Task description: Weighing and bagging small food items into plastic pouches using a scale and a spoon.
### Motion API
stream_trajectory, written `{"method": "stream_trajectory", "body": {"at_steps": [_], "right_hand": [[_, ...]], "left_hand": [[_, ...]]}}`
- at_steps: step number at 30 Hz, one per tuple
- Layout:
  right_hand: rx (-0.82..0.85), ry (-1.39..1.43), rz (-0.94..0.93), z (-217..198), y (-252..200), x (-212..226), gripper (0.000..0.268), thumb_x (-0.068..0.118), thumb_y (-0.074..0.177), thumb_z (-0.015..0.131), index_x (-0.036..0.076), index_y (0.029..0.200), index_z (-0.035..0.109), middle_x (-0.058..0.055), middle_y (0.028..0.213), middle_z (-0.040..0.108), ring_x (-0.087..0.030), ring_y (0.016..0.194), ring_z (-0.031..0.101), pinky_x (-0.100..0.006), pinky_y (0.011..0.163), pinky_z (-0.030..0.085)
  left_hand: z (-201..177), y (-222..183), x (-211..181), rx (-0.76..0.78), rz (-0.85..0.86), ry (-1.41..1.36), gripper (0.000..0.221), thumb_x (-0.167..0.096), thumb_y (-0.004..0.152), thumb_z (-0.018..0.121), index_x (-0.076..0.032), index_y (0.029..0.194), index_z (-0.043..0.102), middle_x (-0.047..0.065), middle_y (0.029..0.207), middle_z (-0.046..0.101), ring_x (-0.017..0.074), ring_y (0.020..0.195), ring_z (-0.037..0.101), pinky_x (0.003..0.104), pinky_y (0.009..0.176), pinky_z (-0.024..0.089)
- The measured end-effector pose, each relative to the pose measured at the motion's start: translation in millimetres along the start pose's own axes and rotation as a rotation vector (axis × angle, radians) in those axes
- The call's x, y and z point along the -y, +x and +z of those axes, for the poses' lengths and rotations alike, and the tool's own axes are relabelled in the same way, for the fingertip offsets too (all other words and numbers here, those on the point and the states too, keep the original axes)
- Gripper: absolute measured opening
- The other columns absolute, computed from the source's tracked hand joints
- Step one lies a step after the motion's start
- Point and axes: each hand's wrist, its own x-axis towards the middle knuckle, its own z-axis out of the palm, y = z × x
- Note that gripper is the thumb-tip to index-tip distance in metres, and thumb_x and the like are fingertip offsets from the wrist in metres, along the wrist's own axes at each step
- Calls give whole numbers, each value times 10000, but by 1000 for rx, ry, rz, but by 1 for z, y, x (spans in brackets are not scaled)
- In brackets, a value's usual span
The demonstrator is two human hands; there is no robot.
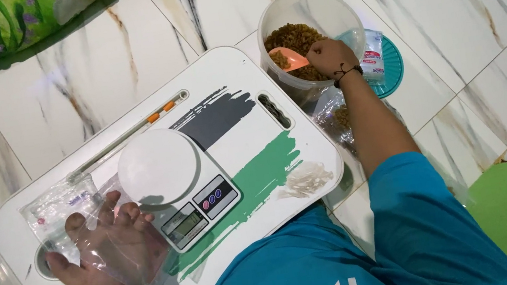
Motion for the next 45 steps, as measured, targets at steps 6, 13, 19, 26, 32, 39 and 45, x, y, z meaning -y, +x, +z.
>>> {"method": "stream_trajectory", "body": {"at_steps": [6, 13, 19, 26, 32, 39, 45], "right_hand": [[-35, 72, 19, -3, -5, 3, 328, 319, 850, 519, 139, 931, 782, -42, 923, 746, -289, 796, 638, -398, 703, 503], [-172, 149, -34, -8, -6, -4, 266, 309, 880, 566, 131, 841, 759, -8, 713, 685, -229, 646, 575, -355, 628, 456], [-212, 64, -212, -45, -15, 22, 252, 269, 938, 551, 145, 906, 768, -51, 694, 662, -240, 627, 569, -384, 605, 463], [44, 142, -452, -89, -63, 140, 236, 221, 997, 532, 112, 966, 739, -82, 620, 574, -188, 596, 509, -355, 595, 413], [188, 150, -600, -98, -135, 257, 226, 187, 945, 564, 79, 997, 755, -139, 599, 567, -259, 604, 536, -399, 625, 436], [281, 28, -831, -83, -188, 342, 234, 159, 877, 564, 135, 961, 781, -137, 564, 608, -392, 594, 609, -470, 714, 485], [224, -1, -1084, -80, -205, 365, 241, 98, 866, 598, 109, 996, 801, -74, 572, 646, -303, 576, 649, -406, 791, 476]], "left_hand": [[13, 1, 2, -105, 12, 34, 530, -650, 1088, 401, -275, 1366, 652, 258, 1521, 510, 372, 1188, 568, 571, 990, 489], [20, 5, 1, -245, 69, 45, 662, -584, 945, 588, -259, 1507, 458, 282, 1425, 517, 398, 1088, 654, 567, 903, 587], [-7, 8, 4, -110, 48, 31, 633, -562, 980, 547, -257, 1521, 432, 293, 1360, 598, 427, 1130, 669, 556, 959, 556], [-11, 12, 6, -45, -23, -8, 591, -613, 961, 542, -286, 1451, 495, 304, 1254, 646, 435, 1076, 697, 562, 914, 553], [-4, 12, 8, -41, -49, 49, 645, -660, 971, 458, -257, 1470, 394, 273, 1172, 661, 392, 999, 719, 544, 838, 583], [-3, 13, 5, 35, -117, 116, 805, -786, 895, 446, -266, 1498, 328, 264, 1195, 647, 365, 988, 728, 504, 844, 597], [-9, 12, 8, 88, -137, 118, 880, -835, 879, 371, -298, 1568, 264, 255, 1233, 648, 358, 1000, 732, 502, 829, 624]]}}
